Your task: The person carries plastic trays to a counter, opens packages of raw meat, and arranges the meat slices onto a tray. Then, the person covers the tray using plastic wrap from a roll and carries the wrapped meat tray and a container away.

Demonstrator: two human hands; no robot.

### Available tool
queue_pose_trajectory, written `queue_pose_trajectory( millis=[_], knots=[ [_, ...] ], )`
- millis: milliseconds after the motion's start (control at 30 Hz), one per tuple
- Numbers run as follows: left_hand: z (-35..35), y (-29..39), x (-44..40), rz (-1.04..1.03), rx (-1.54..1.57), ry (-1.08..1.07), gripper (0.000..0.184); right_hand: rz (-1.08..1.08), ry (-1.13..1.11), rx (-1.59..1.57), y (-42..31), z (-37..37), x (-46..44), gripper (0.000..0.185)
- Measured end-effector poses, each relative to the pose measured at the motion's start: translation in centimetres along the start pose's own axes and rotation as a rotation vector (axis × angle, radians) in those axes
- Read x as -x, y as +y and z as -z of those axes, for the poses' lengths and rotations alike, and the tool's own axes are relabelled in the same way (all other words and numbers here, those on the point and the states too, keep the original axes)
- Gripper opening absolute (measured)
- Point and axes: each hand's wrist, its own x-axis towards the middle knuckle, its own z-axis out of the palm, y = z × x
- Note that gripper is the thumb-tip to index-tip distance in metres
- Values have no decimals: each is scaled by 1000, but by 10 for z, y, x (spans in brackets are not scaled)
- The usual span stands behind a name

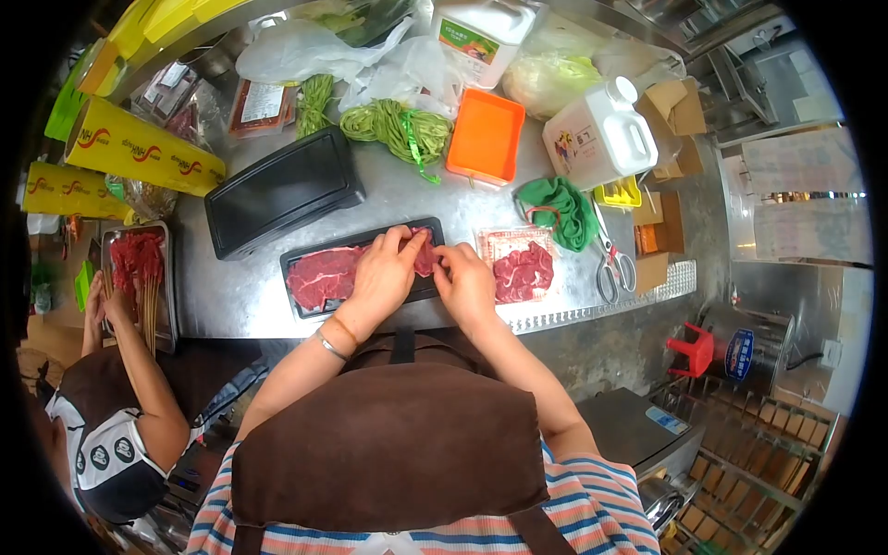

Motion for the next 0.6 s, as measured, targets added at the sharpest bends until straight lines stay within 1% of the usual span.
queue_pose_trajectory(
  millis=[33, 67, 100, 133, 200, 233, 267, 333, 400, 500, 567, 600],
  knots=[
    [-1, -1, 0, -6, 24, 15, 46, 0, 0, 1, 0, -2, -1, 18],
    [-1, -1, 1, -8, 26, 14, 46, 104, 35, -7, 0, -4, -2, 19],
    [5, 0, 1, -18, 160, 76, 43, 207, 68, -15, 1, -5, -3, 21],
    [12, 0, 3, -28, 292, 139, 40, 206, 69, -15, 2, -5, -5, 21],
    [30, -5, 11, -35, 179, 175, 32, 299, 42, 156, 5, -7, -10, 22],
    [38, -8, 18, -5, 114, 161, 23, 284, 51, 174, 7, -8, -11, 23],
    [42, -16, 25, -2, 105, 160, 23, 286, 50, 165, 10, -8, -12, 23],
    [45, -31, 38, -127, -89, 41, 16, 267, 24, 145, 12, -8, -13, 23],
    [45, -35, 41, -95, -69, 75, 13, 256, 18, 145, 9, -7, -14, 23],
    [52, -38, 40, -49, -27, 62, 15, 240, -4, 156, 7, -5, -16, 23],
    [51, -40, 41, 20, 102, 108, 19, 228, -24, 170, 7, -3, -17, 23],
    [53, -39, 41, 23, 101, 110, 19, 231, -26, 170, 3, -3, -18, 23]
  ],
)
